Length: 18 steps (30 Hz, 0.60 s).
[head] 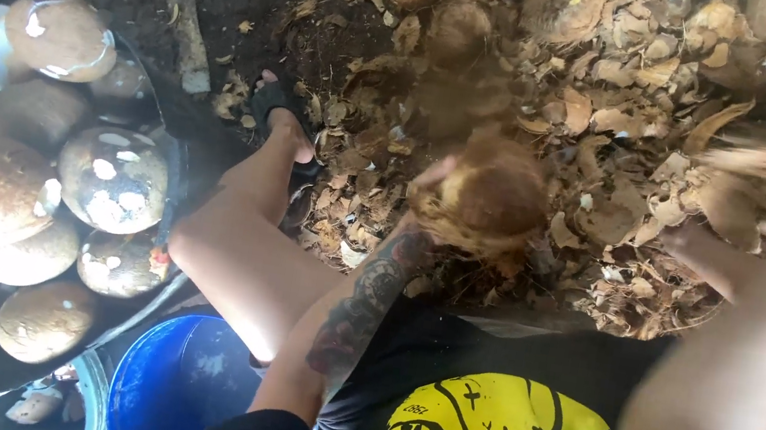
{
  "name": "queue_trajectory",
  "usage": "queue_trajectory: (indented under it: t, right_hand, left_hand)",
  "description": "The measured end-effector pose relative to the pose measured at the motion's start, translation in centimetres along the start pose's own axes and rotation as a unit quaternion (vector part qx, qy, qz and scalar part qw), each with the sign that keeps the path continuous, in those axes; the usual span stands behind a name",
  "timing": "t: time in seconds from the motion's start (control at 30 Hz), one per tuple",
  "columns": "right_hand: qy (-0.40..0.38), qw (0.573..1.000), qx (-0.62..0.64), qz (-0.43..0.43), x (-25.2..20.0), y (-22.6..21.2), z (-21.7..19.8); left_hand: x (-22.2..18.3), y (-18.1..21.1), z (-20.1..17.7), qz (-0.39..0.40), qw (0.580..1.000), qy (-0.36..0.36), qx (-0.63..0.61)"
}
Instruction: Peeling the outer husk and shaving the inner shell of coconuts using a knife
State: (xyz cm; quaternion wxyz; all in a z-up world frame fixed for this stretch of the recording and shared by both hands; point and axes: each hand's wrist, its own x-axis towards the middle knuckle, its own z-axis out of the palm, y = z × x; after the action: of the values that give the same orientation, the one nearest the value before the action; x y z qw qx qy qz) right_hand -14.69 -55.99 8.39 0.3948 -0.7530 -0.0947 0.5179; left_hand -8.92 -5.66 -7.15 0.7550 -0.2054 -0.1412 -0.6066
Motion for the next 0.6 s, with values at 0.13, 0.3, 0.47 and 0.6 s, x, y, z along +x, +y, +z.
queue_trajectory:
  t: [0.13,0.3,0.47,0.6]
  right_hand:
    - [-0.121,0.916,0.284,-0.257,-0.5,0.4,7.7]
    - [0.367,0.838,0.123,-0.384,15.0,-19.7,12.6]
    - [0.765,0.537,-0.220,-0.279,25.6,-23.2,17.6]
    - [0.783,0.497,-0.155,-0.341,26.8,-22.4,16.2]
  left_hand:
    - [2.1,0.5,3.7,0.107,0.958,0.264,0.018]
    - [22.9,-2.1,13.4,0.475,0.854,-0.142,0.155]
    - [18.8,-2.1,13.2,0.508,0.793,-0.308,0.136]
    - [15.2,-2.4,13.7,0.458,0.874,-0.026,0.157]
